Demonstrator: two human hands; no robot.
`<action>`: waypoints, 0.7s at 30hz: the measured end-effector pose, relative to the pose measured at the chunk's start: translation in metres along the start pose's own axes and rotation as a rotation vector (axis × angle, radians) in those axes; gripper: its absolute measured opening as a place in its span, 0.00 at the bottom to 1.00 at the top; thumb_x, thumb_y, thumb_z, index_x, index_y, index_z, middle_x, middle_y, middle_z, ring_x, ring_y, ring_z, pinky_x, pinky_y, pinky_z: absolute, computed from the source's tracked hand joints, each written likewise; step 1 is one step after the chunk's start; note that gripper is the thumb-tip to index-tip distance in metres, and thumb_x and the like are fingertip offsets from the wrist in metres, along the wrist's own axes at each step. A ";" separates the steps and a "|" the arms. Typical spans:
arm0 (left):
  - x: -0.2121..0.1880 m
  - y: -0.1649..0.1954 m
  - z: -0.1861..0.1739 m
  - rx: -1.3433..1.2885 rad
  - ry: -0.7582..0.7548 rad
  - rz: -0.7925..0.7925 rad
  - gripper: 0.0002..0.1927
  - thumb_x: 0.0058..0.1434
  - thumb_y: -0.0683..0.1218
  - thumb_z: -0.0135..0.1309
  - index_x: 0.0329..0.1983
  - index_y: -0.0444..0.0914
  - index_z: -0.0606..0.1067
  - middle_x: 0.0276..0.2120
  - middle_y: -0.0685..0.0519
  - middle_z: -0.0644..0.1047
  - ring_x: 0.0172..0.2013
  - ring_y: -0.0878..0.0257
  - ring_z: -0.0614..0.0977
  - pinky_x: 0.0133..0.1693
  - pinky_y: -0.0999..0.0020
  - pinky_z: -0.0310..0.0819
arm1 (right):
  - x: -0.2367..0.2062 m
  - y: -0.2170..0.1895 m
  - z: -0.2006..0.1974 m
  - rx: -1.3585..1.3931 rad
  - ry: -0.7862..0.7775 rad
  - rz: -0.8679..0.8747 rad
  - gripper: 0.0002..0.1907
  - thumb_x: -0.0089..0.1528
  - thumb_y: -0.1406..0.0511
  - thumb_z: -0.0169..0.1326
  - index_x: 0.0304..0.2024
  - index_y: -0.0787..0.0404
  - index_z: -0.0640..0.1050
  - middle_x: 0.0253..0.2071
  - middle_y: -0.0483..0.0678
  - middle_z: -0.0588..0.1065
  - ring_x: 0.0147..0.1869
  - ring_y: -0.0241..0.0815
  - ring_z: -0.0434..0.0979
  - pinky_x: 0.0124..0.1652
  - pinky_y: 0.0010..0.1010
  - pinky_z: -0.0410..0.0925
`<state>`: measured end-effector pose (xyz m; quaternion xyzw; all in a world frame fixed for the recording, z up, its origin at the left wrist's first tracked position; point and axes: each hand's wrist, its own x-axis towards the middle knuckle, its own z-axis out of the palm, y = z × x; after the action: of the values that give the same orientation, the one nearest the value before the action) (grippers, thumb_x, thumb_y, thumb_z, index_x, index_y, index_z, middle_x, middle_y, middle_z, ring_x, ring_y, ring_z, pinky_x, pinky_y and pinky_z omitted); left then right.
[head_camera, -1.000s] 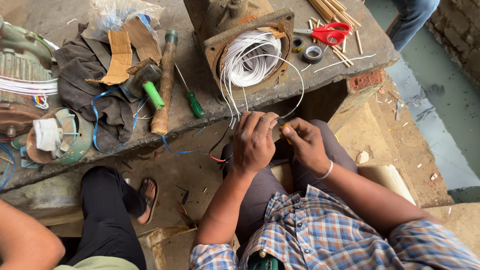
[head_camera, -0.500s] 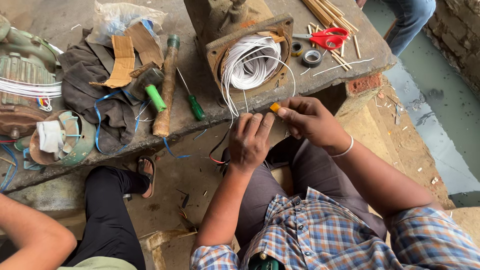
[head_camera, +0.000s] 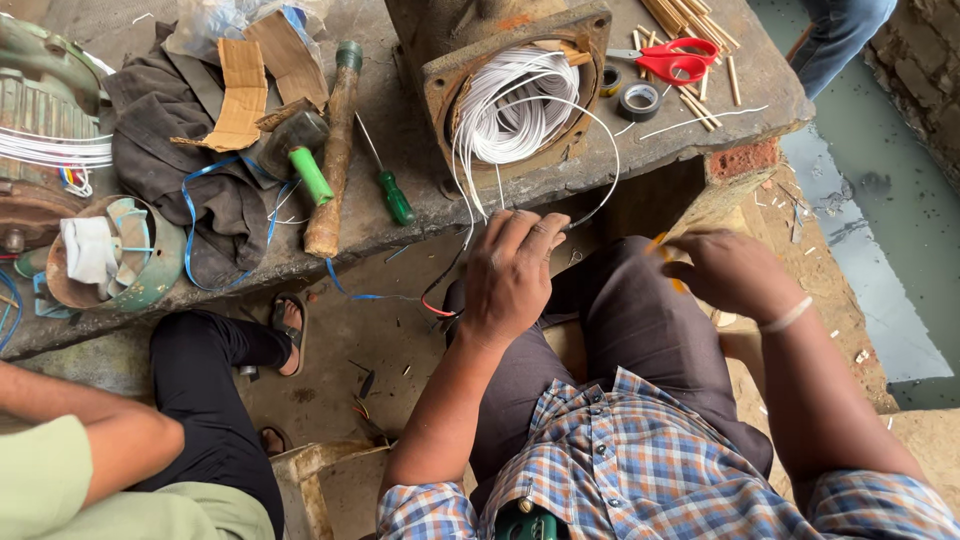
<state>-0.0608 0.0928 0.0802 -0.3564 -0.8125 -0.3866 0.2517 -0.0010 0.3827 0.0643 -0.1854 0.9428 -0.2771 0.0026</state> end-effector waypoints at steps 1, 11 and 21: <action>0.001 0.001 0.000 -0.061 -0.008 -0.003 0.11 0.67 0.40 0.55 0.52 0.39 0.77 0.40 0.53 0.77 0.44 0.54 0.78 0.47 0.58 0.74 | 0.005 0.001 0.002 0.049 0.040 0.051 0.15 0.63 0.61 0.59 0.52 0.53 0.81 0.46 0.48 0.80 0.46 0.44 0.79 0.45 0.33 0.71; 0.001 0.007 -0.004 -0.058 0.049 -0.027 0.09 0.69 0.41 0.53 0.51 0.38 0.77 0.42 0.50 0.77 0.44 0.51 0.78 0.48 0.57 0.74 | 0.067 -0.040 0.073 1.136 0.254 -0.062 0.20 0.67 0.63 0.56 0.59 0.67 0.75 0.54 0.46 0.77 0.59 0.35 0.75 0.60 0.30 0.66; 0.001 0.013 0.002 -0.053 0.056 0.026 0.12 0.67 0.40 0.57 0.54 0.36 0.78 0.39 0.50 0.75 0.41 0.51 0.76 0.46 0.58 0.73 | 0.098 0.004 0.111 0.895 0.531 -0.054 0.04 0.70 0.69 0.53 0.43 0.66 0.76 0.38 0.41 0.76 0.44 0.28 0.72 0.46 0.22 0.68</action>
<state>-0.0511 0.1003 0.0859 -0.3623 -0.7901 -0.4144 0.2698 -0.0813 0.2933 -0.0226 -0.1135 0.6951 -0.6905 -0.1649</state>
